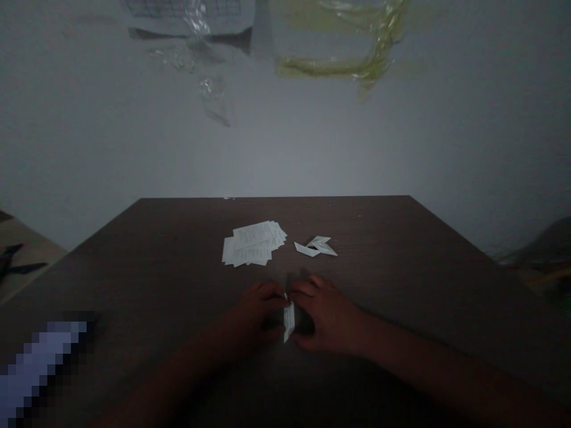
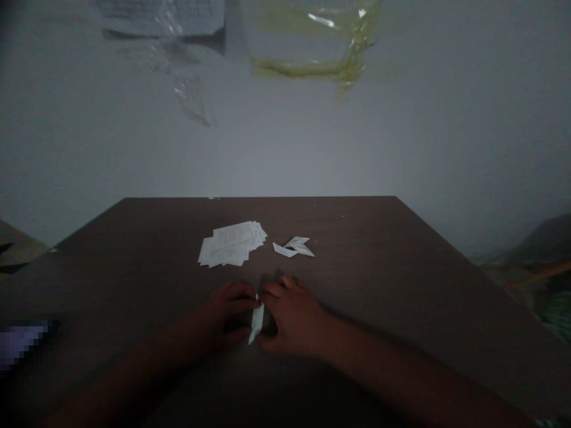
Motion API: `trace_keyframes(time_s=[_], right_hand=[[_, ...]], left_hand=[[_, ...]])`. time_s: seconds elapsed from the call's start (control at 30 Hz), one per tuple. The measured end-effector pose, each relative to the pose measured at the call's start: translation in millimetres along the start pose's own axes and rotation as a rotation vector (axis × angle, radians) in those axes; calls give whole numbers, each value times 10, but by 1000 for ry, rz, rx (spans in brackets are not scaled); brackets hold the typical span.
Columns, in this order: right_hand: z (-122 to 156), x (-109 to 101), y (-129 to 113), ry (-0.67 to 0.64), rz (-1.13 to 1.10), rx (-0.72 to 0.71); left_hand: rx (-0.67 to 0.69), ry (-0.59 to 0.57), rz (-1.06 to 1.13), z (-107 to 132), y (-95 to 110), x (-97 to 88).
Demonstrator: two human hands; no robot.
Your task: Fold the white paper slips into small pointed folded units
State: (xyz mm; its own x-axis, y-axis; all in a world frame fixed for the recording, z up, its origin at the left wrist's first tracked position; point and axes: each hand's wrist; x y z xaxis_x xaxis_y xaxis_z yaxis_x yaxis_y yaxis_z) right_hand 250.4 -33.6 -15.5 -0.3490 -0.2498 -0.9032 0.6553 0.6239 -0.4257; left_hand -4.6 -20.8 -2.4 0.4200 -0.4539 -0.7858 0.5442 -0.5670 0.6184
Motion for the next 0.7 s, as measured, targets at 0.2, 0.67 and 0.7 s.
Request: trace_keyframes(time_s=[0.2,0.67,0.7], right_hand=[[-7,-23,71,15,-101,-26],[-47,90,155,103,-124,-28],[-47,95,146,100,-114,-16]], left_hand=[[56,-32,-239,-17,3,24],[31,11,-435,-18,39,144],[33,16,-447,-19,37,156]])
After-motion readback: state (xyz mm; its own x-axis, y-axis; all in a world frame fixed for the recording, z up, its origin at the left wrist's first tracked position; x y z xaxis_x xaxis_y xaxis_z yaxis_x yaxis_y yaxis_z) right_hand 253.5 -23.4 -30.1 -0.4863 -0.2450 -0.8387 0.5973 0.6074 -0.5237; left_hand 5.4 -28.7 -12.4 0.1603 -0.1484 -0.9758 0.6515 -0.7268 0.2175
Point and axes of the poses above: each hand's wrist, its own z-axis away from the middle knuckle, its own x-axis out of the palm, y = z × x, and after that the axes turned 2 degrees about -y, right-handed
